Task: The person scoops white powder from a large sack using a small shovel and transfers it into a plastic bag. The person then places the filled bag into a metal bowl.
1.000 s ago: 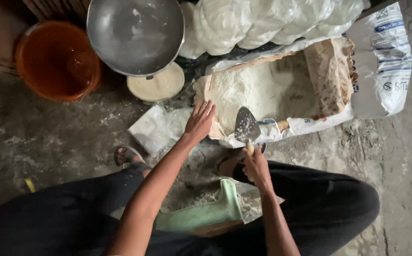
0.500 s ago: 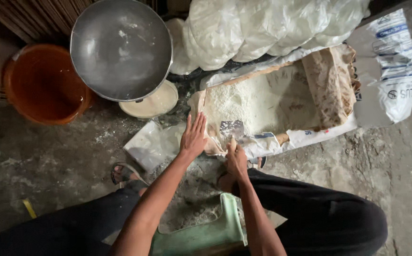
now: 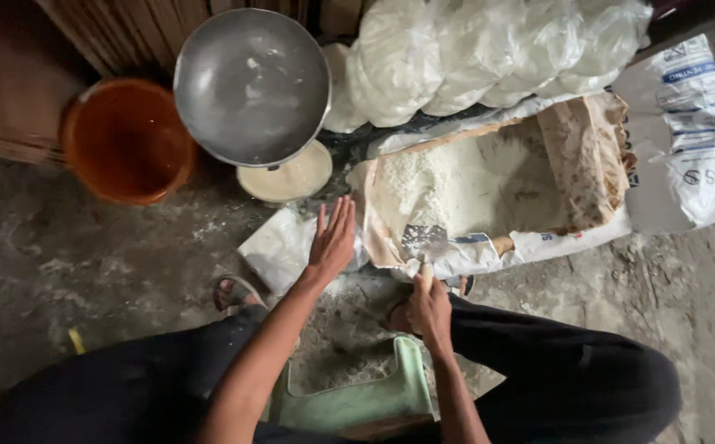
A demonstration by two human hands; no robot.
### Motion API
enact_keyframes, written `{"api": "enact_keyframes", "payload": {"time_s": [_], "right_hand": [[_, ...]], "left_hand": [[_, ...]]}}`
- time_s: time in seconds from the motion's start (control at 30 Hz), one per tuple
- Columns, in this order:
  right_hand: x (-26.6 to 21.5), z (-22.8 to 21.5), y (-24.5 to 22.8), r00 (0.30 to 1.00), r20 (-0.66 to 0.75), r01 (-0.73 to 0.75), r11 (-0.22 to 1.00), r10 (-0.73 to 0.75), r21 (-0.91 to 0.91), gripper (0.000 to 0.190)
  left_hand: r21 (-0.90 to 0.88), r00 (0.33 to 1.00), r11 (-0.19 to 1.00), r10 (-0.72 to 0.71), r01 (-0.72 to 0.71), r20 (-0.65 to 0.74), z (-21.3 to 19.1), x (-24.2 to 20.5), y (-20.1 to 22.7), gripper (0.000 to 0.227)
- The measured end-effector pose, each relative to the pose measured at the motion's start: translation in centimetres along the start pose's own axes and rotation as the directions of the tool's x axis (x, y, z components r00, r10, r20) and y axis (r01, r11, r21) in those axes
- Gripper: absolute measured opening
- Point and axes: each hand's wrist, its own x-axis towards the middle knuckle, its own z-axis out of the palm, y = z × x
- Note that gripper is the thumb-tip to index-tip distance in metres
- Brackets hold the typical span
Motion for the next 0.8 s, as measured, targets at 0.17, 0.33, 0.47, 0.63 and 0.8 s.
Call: {"api": "enact_keyframes", "payload": {"time_s": [0.17,0.33,0.47,0.63,0.8], "right_hand": [[-3.4,-1.4,0.0,0.999,0.008,0.039,0.995,-0.04,0.092,0.034],[-5.0,-1.7,0.8,0.99,0.07,0.121,0.99,-0.126,0.073,0.037],[-9.5,-2.1,-2.0,0.965,0.222,0.128,0.99,-0.139,0.063,0.029],[-9.2,-0.6,-0.3,0.937,0.323,0.133,0.991,-0.133,0.022,0.03],[-8.1,0.9,1.3,0.865,0.474,0.222,0.973,-0.166,-0.064,0.03]], "left_hand": [[-0.063,0.975,0.975,-0.209,0.214,0.071,0.6,-3.4,-3.2,0.056],[-0.235,0.883,0.863,-0.385,0.447,0.267,3.5,-6.1,-5.0,0.058],[-0.353,0.941,0.88,-0.337,0.317,0.004,7.3,-8.0,-5.2,0.069],[-0.432,0.964,0.864,-0.262,0.257,0.049,6.2,-8.6,-4.3,0.055],[-0.499,0.926,0.78,-0.324,0.377,0.194,8.3,-9.0,-4.2,0.054]]}}
